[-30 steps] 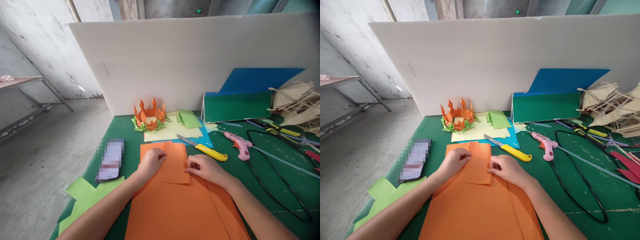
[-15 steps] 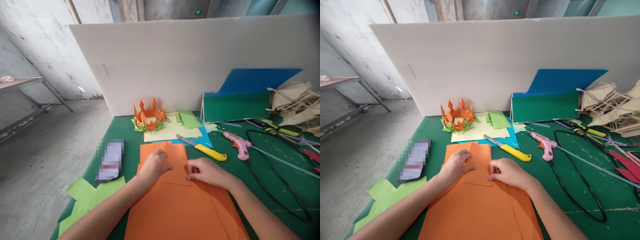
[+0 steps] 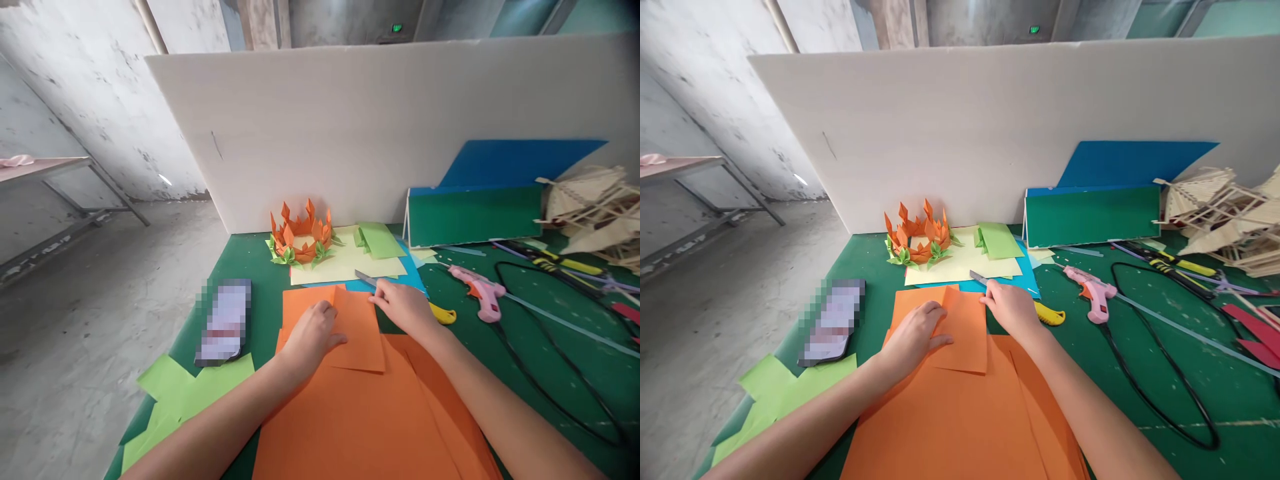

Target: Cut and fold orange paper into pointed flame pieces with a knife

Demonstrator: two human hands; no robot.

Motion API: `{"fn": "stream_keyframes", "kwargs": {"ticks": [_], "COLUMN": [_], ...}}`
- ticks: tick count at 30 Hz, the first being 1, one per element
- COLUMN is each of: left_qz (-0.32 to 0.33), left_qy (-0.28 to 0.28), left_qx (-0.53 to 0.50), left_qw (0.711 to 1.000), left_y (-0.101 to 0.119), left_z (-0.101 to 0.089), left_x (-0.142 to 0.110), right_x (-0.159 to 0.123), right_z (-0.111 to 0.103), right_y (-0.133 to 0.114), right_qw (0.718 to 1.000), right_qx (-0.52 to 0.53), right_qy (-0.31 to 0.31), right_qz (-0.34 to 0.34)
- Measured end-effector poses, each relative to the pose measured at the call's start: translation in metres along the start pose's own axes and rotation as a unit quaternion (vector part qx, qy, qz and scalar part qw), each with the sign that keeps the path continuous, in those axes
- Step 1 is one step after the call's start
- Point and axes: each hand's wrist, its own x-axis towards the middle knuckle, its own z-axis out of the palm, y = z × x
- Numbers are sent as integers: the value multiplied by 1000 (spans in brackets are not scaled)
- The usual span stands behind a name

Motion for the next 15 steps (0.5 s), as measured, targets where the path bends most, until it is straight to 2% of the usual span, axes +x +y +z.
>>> {"fn": "stream_keyframes", "kwargs": {"ticks": [10, 15], "left_qz": [-1, -1], "left_qy": [17, 20], "left_qx": [-20, -3], "left_qw": [1000, 1000], "left_y": [-3, -3], "left_z": [3, 4], "left_x": [-1, -1], "right_x": [4, -15], "right_z": [8, -1], "right_y": [5, -1], "right_qw": [998, 999], "right_qx": [-44, -21], "right_qy": [35, -2], "right_qz": [2, -29]}}
